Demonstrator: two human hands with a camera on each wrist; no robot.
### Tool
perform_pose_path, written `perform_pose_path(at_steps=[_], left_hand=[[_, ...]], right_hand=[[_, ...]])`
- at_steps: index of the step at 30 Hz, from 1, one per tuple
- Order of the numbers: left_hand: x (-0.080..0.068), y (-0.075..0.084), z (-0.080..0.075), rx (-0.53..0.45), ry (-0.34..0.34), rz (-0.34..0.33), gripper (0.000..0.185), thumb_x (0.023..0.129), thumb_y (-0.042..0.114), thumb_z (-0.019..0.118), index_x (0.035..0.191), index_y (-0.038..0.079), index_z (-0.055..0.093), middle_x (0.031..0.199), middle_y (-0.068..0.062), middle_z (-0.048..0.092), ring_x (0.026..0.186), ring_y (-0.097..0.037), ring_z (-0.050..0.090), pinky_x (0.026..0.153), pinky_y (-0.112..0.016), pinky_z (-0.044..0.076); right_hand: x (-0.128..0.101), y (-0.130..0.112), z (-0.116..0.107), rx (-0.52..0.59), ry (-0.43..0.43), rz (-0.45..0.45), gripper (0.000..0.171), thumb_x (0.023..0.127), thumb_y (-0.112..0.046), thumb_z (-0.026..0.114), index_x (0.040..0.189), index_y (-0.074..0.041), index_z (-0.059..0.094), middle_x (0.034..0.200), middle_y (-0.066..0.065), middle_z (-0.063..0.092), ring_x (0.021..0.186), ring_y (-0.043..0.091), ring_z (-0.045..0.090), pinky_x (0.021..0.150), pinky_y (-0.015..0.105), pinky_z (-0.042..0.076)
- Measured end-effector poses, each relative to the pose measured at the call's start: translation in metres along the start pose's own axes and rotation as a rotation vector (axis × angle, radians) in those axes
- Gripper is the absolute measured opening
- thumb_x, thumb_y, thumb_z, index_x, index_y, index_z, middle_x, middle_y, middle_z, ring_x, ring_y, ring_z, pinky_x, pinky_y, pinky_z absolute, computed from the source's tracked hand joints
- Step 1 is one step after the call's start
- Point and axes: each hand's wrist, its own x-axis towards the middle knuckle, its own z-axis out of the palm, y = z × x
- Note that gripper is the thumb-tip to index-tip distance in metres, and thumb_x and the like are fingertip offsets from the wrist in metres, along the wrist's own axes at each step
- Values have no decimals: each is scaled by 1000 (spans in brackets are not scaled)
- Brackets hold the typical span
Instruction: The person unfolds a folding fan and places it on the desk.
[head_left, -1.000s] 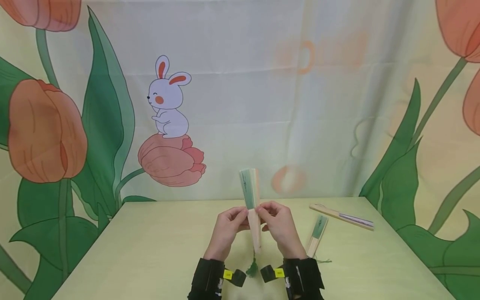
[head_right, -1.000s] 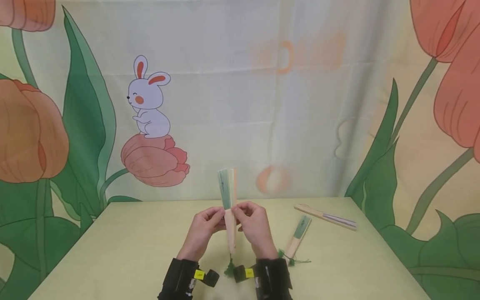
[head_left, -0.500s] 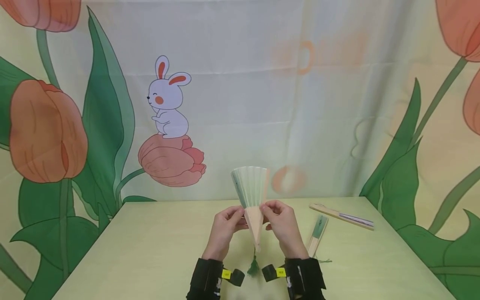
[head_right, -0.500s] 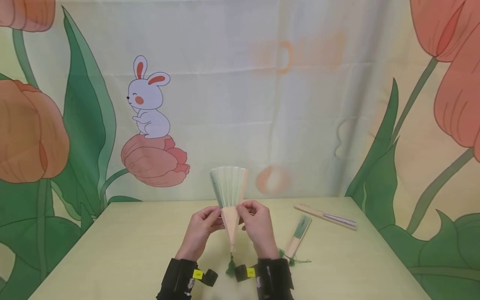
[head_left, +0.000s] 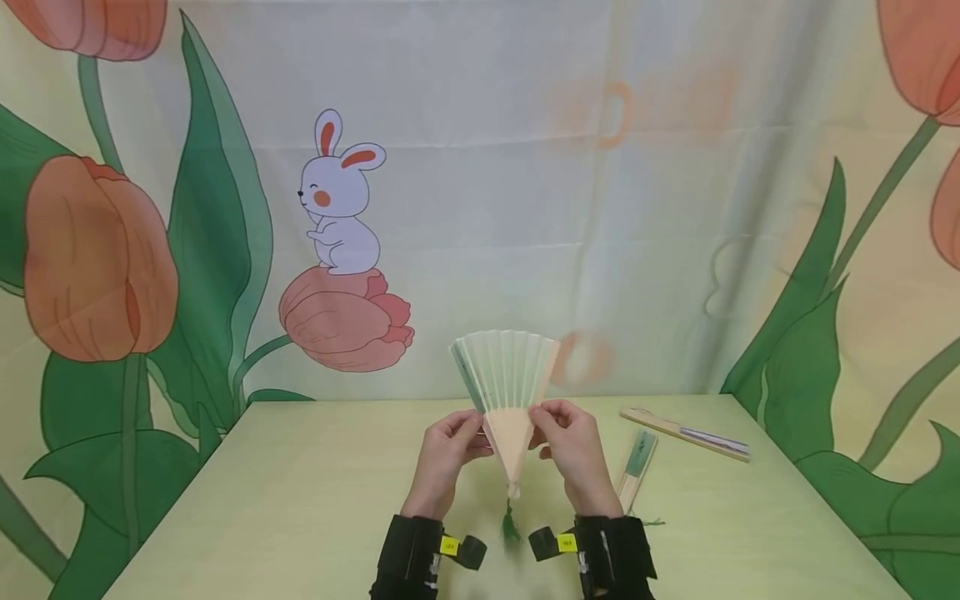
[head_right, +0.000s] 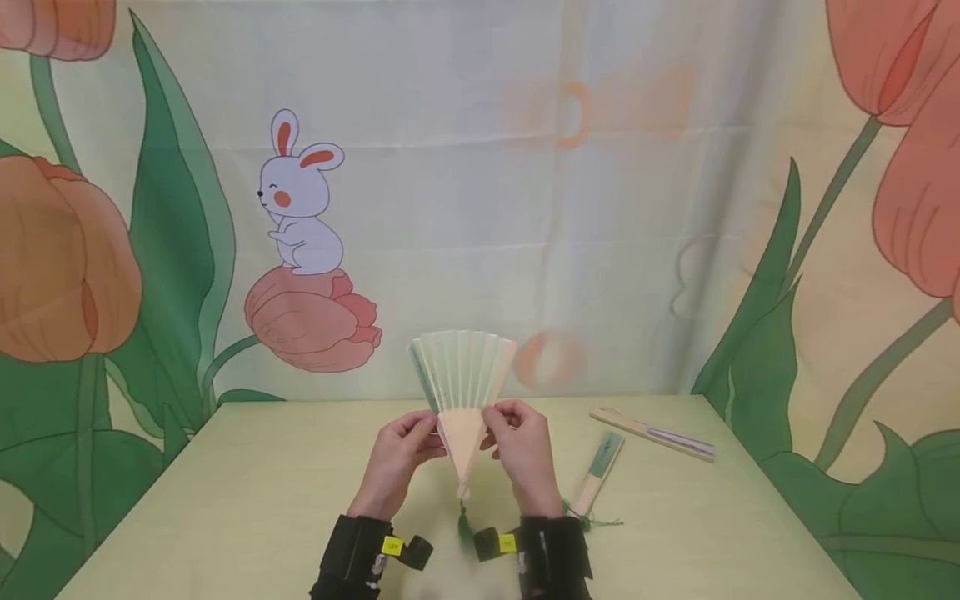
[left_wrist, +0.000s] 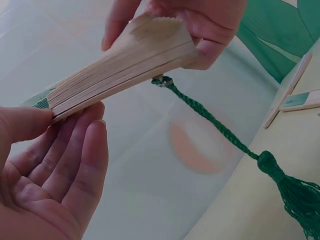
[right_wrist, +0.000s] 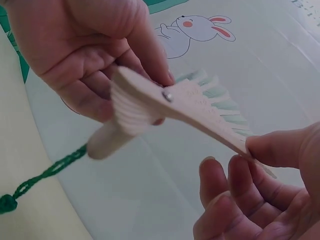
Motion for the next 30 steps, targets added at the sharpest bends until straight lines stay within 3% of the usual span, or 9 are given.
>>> perform_pose_path(at_steps=[11,18,30], left_hand=[[-1,2,-6,-20,30,5,30,100,20,58,116,-5,64,97,-15,70,81,-20,69,77,-33,58],[0,2,-8,-34,29,24,32,99,22,60,116,-6,63,97,-15,70,83,-21,70,77,-33,58],[0,4,-9,-29,46,23,30,98,21,61,113,-6,64,96,-14,70,80,-20,69,76,-33,59]], right_hand=[[-1,-2,-3,36,-4,35,20,96,-18,64,100,1,61,80,9,59,58,17,57,52,25,44],[0,-2,-7,73,-18,44,19,97,-17,63,97,2,58,71,5,52,52,15,49,49,23,37],[2,1,-9,109,-29,63,12,97,-11,59,93,0,57,70,7,53,54,18,52,49,24,40]])
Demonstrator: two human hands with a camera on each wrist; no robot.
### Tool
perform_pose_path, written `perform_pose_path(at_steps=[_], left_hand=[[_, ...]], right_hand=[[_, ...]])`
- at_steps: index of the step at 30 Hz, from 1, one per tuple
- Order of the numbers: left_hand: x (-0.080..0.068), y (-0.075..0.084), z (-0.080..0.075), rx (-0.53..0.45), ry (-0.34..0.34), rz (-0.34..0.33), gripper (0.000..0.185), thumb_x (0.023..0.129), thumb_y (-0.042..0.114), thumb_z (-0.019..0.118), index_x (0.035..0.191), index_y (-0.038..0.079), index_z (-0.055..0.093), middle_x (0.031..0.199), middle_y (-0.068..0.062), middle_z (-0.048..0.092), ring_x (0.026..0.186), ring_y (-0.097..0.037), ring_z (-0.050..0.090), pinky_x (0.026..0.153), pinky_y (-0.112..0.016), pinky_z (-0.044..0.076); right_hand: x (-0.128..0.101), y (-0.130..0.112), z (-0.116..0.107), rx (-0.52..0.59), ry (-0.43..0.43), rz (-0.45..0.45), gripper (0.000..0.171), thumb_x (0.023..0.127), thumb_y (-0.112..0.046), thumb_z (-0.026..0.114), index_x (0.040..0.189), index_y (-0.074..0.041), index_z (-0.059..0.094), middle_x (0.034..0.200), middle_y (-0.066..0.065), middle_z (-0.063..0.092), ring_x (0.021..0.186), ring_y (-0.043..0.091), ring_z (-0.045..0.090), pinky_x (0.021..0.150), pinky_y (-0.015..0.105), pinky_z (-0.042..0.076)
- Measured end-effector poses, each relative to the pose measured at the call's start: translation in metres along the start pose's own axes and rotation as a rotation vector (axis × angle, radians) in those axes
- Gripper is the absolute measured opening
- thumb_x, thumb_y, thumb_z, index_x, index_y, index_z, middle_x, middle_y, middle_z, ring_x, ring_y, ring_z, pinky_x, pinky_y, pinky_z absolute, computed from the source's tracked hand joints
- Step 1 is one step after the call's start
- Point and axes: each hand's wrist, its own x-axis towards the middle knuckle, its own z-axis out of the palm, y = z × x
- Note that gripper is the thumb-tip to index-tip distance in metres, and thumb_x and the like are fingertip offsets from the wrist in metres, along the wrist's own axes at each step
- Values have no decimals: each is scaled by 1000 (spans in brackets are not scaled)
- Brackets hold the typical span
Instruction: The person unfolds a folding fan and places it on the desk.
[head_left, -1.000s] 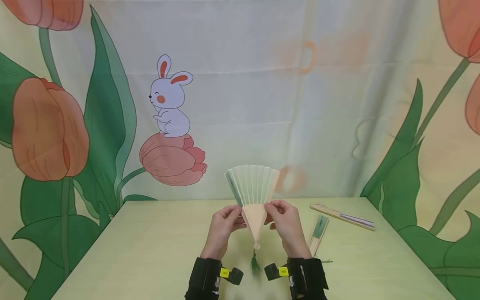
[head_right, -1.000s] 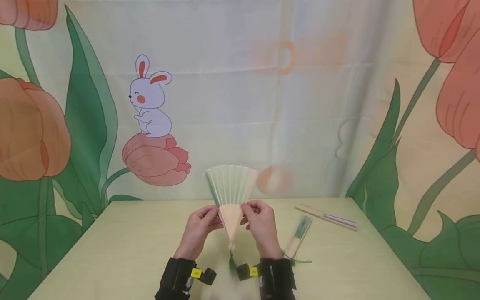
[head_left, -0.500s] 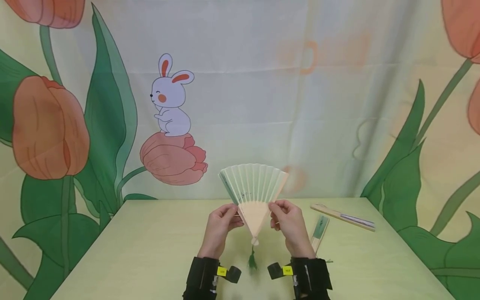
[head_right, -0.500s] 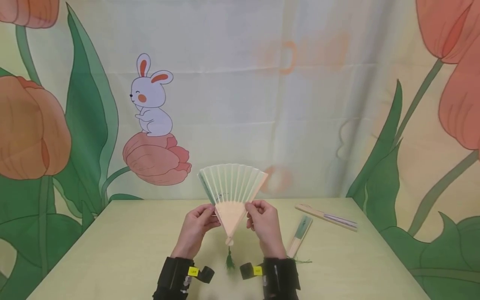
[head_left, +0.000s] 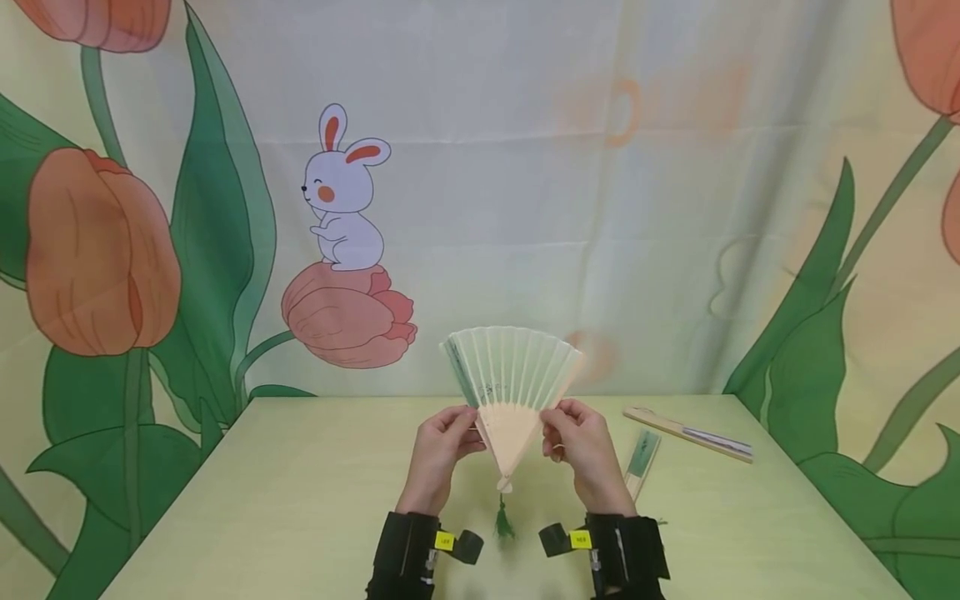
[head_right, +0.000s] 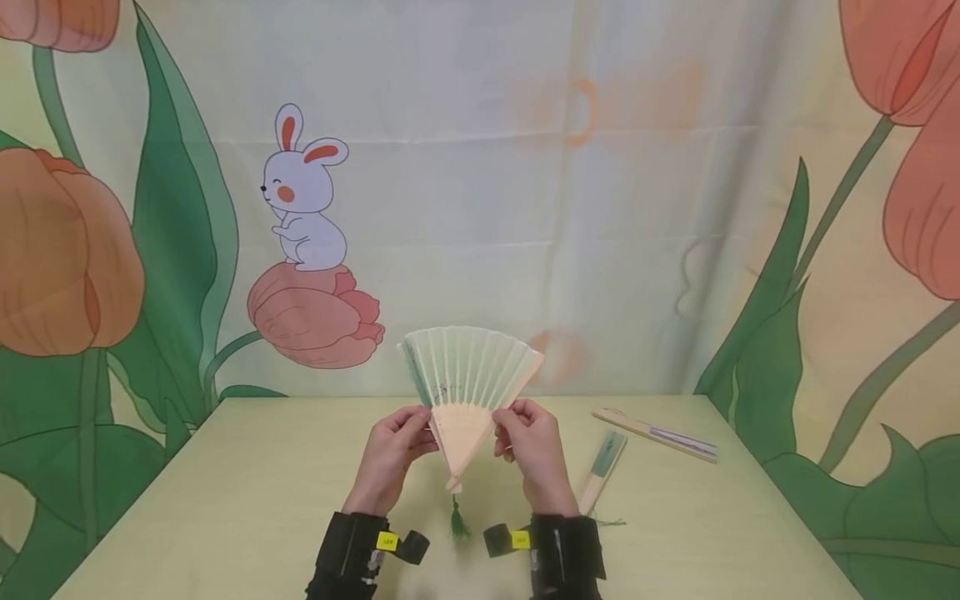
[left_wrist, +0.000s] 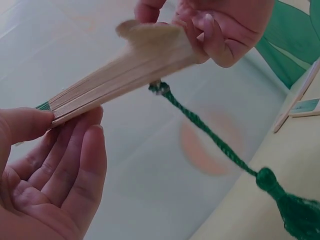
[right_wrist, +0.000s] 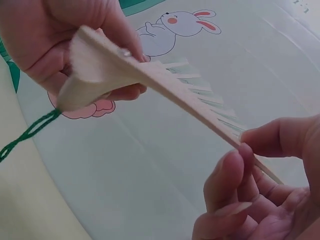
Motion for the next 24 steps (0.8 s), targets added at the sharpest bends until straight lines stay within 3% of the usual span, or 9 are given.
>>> perform_pose_path(at_steps=[13,24], left_hand=[[1,1,-6,-8,37,-1,29,97,19,63,111,-6,64,97,-14,70,81,-20,69,76,-33,58],[2,0,-9,-2,51,11,30,97,22,63,111,-4,64,98,-14,70,83,-22,70,76,-33,59]], right_hand=[[-1,-2,-7,48,-16,12,18,98,-11,52,108,3,57,73,8,49,53,17,50,49,23,39],[-2,-3,-10,58,19,11,18,97,-11,53,107,3,58,73,7,50,52,17,52,49,22,40]])
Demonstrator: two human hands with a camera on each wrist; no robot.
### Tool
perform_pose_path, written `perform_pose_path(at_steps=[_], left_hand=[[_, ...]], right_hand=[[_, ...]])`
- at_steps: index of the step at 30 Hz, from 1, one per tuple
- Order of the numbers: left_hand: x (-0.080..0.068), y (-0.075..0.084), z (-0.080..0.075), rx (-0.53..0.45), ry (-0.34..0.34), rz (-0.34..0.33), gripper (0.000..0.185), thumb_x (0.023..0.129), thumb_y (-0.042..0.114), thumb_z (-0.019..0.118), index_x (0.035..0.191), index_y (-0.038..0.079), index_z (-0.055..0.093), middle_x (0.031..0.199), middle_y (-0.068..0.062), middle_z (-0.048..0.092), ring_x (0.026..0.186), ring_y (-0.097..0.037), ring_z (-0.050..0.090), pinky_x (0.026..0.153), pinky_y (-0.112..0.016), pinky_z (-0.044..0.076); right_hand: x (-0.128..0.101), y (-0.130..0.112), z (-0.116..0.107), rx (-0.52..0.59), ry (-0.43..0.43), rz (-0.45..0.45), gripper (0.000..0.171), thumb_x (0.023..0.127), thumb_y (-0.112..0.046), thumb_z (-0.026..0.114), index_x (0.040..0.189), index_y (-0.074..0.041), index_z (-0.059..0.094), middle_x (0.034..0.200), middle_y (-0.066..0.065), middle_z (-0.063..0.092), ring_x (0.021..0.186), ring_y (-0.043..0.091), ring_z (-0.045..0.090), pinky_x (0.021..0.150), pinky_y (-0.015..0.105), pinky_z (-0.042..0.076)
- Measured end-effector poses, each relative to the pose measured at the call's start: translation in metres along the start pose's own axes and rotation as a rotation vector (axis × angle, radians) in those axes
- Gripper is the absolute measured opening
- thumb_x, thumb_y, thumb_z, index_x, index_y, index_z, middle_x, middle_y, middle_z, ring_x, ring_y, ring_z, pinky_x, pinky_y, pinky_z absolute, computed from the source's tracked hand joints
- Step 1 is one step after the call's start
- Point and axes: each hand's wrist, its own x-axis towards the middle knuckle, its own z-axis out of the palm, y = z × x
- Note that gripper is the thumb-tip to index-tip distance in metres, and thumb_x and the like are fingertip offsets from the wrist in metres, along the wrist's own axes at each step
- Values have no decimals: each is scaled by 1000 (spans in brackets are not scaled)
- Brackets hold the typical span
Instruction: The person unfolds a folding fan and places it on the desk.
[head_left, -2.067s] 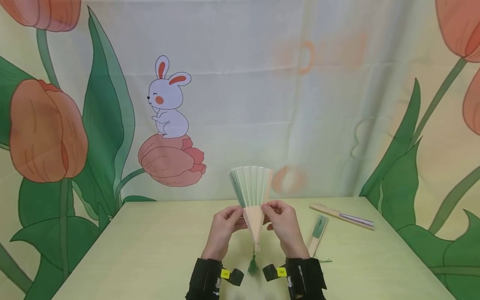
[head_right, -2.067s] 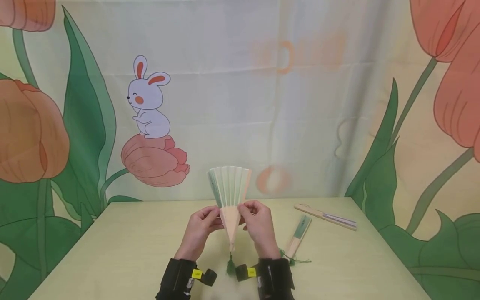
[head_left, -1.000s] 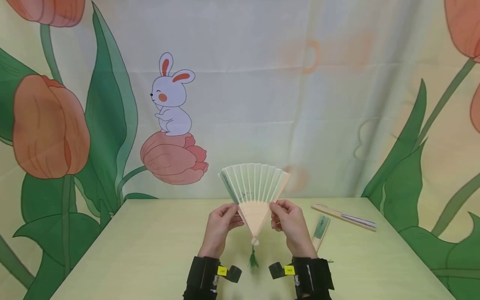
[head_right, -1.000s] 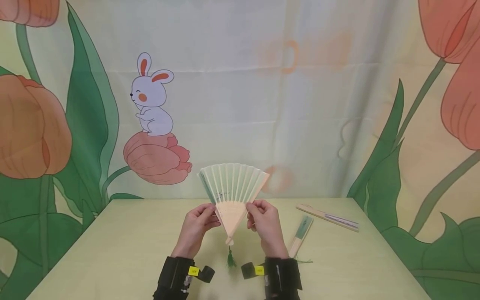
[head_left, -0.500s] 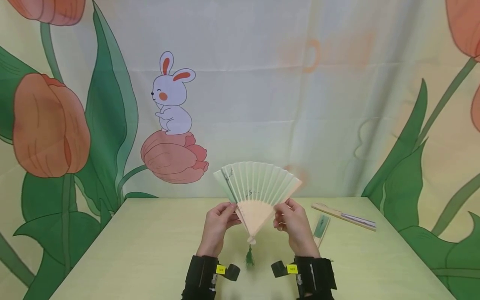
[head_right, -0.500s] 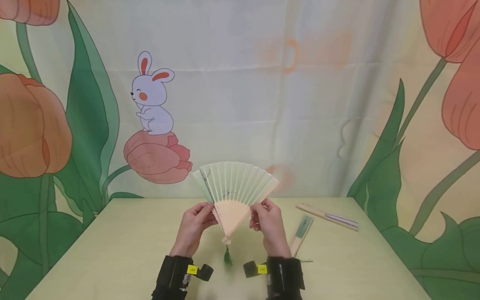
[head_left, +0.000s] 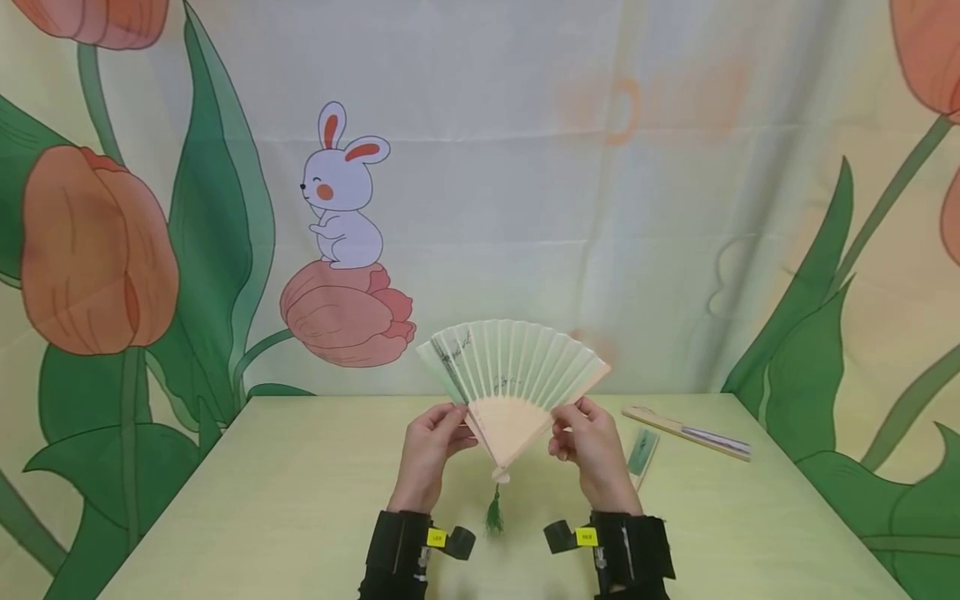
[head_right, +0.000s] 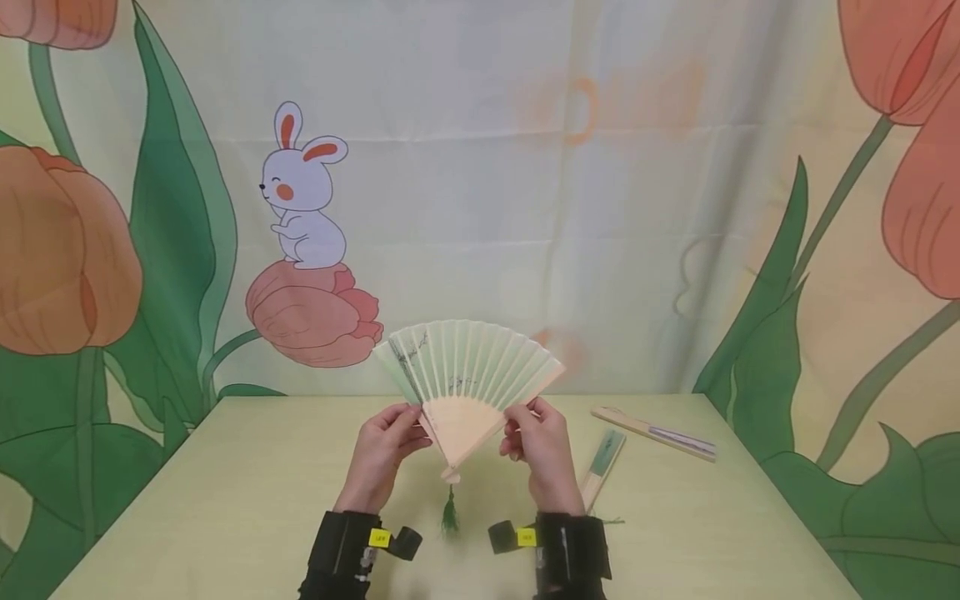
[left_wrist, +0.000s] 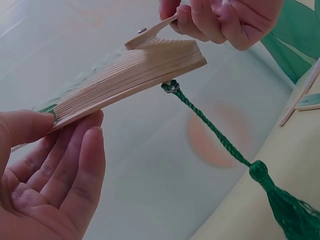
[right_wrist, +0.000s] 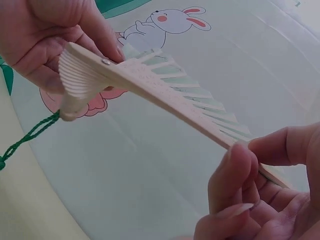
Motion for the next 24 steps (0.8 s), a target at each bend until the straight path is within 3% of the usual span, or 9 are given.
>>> perform_pose_path(at_steps=[24], left_hand=[[1,2,-5,-38,27,-6,28,97,22,63,106,-5,63,96,-14,70,84,-21,70,75,-32,59]], right_hand=[[2,1,-2,44,45,10,16,97,-13,56,105,1,57,72,5,53,51,16,56,48,22,42]])
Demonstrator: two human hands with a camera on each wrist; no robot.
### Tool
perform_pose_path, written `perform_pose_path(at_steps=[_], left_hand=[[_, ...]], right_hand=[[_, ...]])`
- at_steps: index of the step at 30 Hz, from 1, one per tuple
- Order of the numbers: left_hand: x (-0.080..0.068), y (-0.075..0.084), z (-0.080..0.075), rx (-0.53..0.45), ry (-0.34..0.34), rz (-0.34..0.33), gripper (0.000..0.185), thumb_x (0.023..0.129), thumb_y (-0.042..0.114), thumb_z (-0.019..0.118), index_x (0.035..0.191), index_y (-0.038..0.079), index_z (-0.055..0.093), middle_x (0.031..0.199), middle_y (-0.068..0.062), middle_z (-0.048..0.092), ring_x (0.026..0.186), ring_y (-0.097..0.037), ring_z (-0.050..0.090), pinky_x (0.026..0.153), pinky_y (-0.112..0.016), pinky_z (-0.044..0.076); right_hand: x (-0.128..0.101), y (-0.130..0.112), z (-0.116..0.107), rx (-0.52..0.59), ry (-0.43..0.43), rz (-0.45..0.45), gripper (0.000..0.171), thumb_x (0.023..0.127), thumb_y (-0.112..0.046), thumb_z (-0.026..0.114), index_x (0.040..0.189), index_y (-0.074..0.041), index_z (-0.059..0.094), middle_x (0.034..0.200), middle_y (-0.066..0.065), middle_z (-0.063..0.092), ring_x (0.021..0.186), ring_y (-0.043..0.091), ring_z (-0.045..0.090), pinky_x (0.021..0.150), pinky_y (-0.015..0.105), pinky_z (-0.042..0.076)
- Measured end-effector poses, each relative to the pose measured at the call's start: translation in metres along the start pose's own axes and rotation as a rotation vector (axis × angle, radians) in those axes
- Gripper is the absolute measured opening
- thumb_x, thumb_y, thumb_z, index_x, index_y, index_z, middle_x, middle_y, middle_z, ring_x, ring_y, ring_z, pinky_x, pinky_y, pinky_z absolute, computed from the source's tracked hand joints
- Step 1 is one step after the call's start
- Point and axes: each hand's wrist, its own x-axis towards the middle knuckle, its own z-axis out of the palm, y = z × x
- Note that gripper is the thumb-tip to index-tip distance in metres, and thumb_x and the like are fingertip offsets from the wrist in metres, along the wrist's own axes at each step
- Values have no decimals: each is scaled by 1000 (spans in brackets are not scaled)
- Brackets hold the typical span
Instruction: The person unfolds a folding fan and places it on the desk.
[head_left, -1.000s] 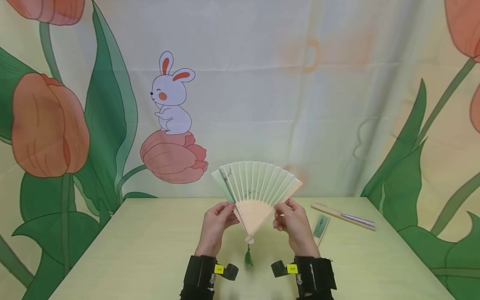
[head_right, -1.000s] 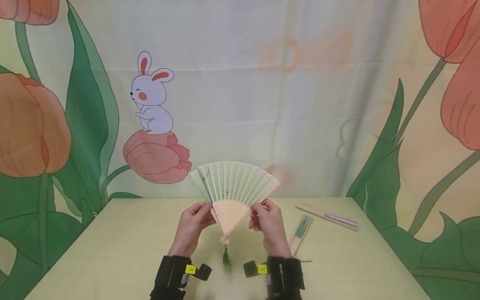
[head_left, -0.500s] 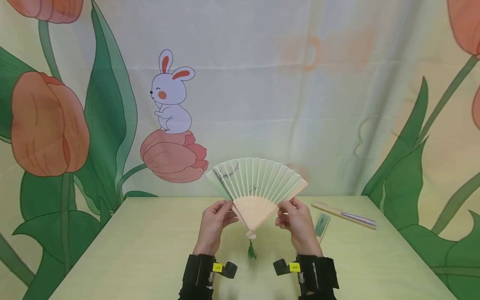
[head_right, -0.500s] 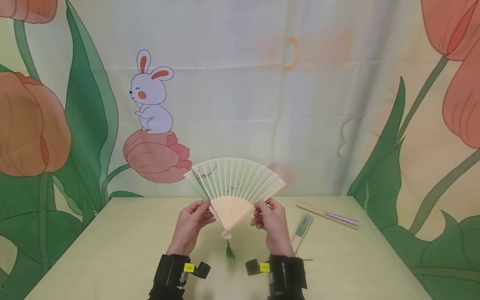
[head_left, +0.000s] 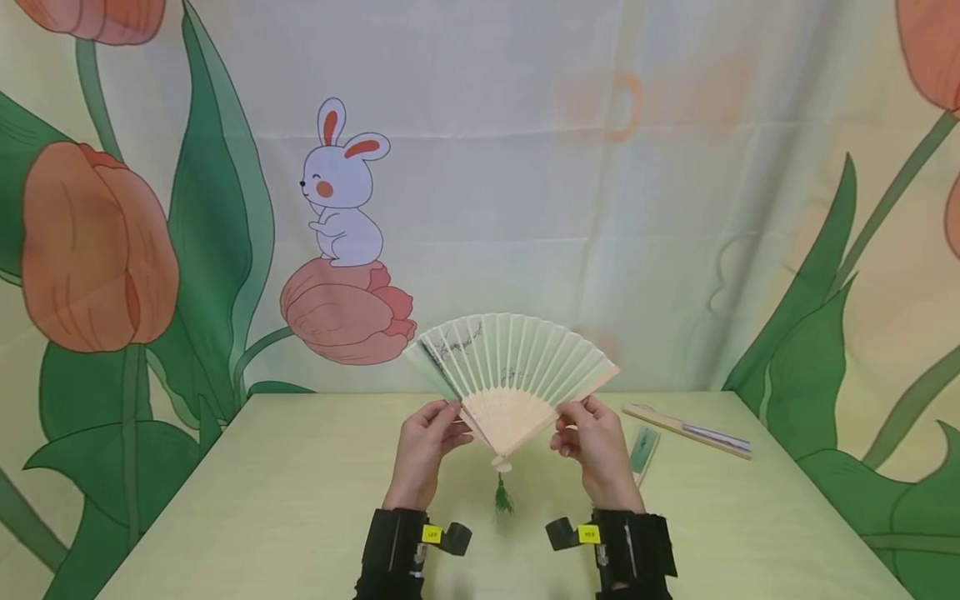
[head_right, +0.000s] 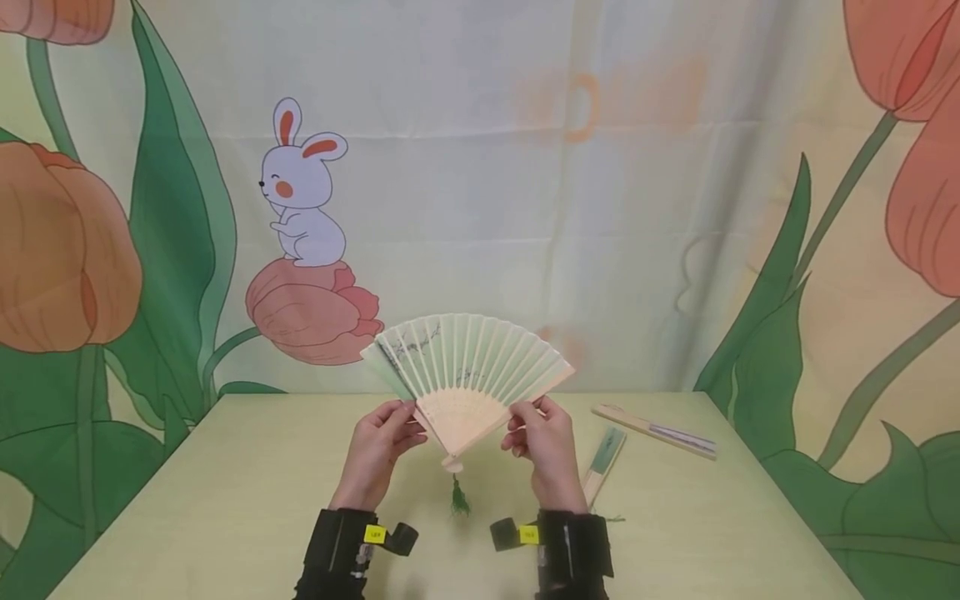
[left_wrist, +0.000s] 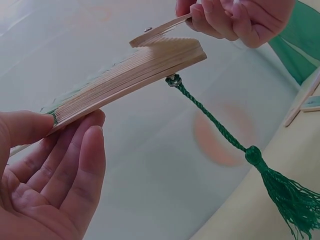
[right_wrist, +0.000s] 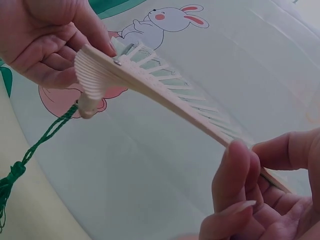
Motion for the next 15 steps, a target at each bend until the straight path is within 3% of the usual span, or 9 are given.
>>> perform_pose_path(at_steps=[15], left_hand=[[2,1,-4,-41,18,1,23,98,20,61,99,-3,58,99,-14,69,84,-20,70,74,-31,59]], right_hand=[[2,0,-1,33,32,1,17,98,-15,56,105,0,57,74,5,59,53,16,59,48,21,44]])
